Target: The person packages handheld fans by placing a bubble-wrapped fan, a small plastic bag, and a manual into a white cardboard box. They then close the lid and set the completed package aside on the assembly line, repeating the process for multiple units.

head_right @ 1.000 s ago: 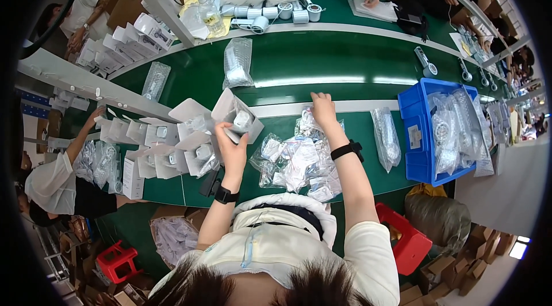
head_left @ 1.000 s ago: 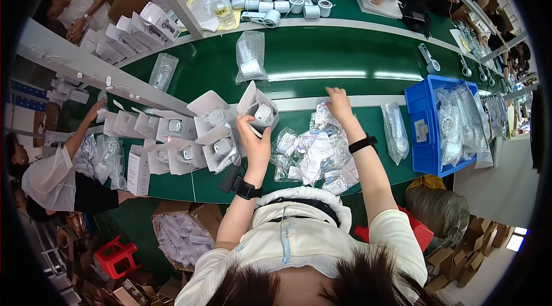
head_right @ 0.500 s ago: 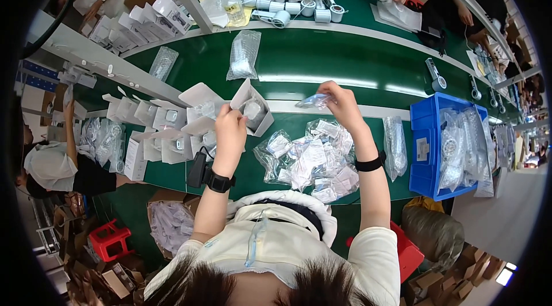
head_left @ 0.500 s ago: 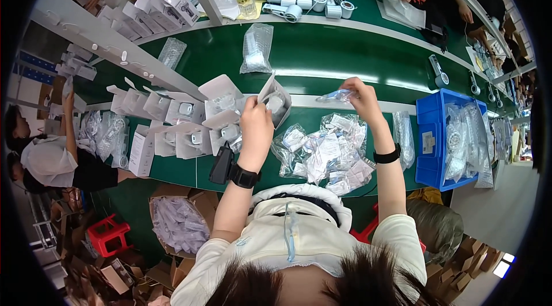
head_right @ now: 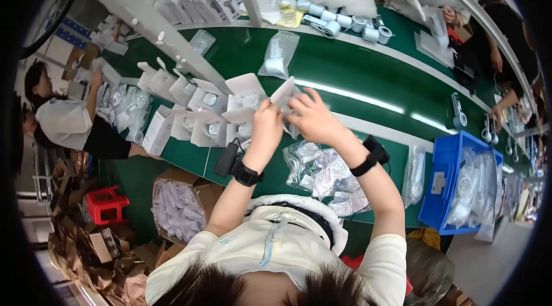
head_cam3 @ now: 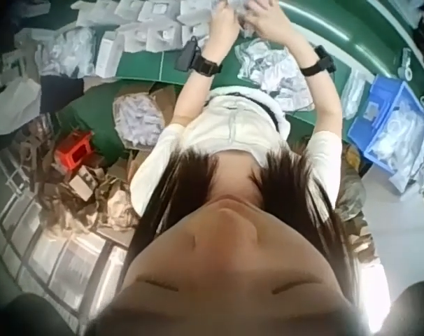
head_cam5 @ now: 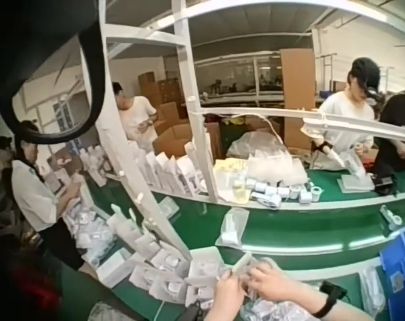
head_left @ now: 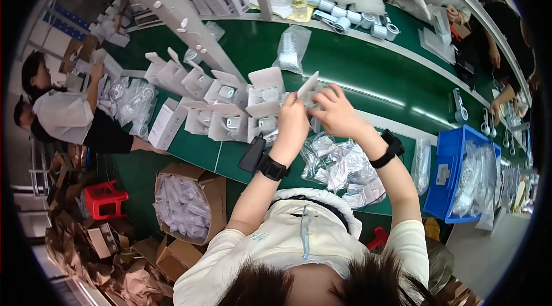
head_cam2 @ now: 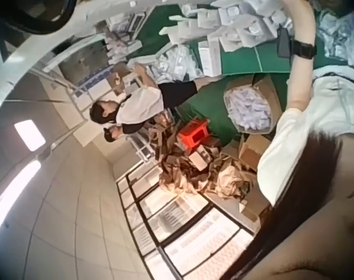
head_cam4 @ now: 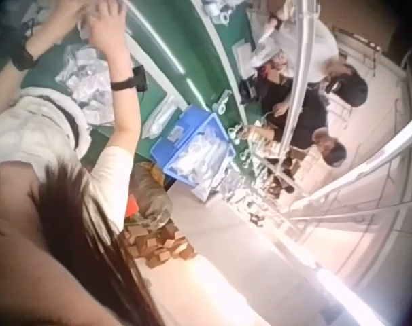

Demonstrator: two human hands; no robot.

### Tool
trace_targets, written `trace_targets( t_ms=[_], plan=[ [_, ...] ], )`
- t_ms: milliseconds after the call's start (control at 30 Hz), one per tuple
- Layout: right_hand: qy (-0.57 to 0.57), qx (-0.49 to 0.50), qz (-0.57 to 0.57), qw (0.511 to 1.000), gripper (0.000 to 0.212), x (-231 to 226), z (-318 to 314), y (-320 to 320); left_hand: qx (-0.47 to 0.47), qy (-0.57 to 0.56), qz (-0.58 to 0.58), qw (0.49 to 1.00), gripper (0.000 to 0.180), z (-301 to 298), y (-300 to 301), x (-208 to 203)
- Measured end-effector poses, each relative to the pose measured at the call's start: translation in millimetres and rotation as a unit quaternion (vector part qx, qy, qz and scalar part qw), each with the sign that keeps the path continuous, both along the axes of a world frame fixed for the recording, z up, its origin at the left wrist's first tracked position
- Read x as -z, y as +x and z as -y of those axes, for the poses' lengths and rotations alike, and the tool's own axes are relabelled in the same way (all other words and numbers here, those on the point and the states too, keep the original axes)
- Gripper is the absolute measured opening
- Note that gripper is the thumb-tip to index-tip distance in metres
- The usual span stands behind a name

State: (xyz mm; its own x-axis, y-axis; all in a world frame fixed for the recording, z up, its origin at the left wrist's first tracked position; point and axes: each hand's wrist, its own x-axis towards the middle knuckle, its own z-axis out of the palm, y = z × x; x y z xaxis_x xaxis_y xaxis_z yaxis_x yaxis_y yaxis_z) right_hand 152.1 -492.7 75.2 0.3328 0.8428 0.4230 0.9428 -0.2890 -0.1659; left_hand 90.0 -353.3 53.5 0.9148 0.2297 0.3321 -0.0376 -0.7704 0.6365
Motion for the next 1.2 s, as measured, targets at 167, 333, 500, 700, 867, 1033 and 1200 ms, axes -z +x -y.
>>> trace_targets(
  t_ms=[167,333,500,700,867,1033,1200],
  plan=[
    [0.014,0.029,-0.081,0.996,0.031,32.4,10.5,-13.0,0.035,-0.083,0.082,0.993,0.023,-26.2,-72.5,-83.2],
    [0.222,0.175,-0.155,0.947,0.032,39.3,31.7,-38.5,-0.315,0.142,0.029,0.938,0.064,-278.0,-108.4,-13.0],
    [0.26,0.295,-0.174,0.903,0.032,35.1,42.3,-67.0,-0.288,0.217,-0.302,0.883,0.106,-415.4,-138.5,113.9],
    [0.285,0.289,-0.149,0.902,0.03,24.7,28.5,-95.3,-0.313,0.327,-0.249,0.856,0.078,-398.4,-145.9,125.9],
    [0.297,0.238,-0.168,0.909,0.029,26.1,15.7,-107.0,-0.273,0.257,-0.285,0.882,0.077,-420.7,-154.8,102.9],
    [0.303,0.242,-0.152,0.909,0.027,23.6,21.0,-121.6,-0.258,0.18,-0.366,0.876,0.081,-416.5,-163.3,67.4],
    [0.32,0.265,-0.266,0.87,0.029,18.9,41.4,-153.7,-0.363,0.206,-0.225,0.881,0.085,-321.7,-226.7,-88.6]
  ],
)
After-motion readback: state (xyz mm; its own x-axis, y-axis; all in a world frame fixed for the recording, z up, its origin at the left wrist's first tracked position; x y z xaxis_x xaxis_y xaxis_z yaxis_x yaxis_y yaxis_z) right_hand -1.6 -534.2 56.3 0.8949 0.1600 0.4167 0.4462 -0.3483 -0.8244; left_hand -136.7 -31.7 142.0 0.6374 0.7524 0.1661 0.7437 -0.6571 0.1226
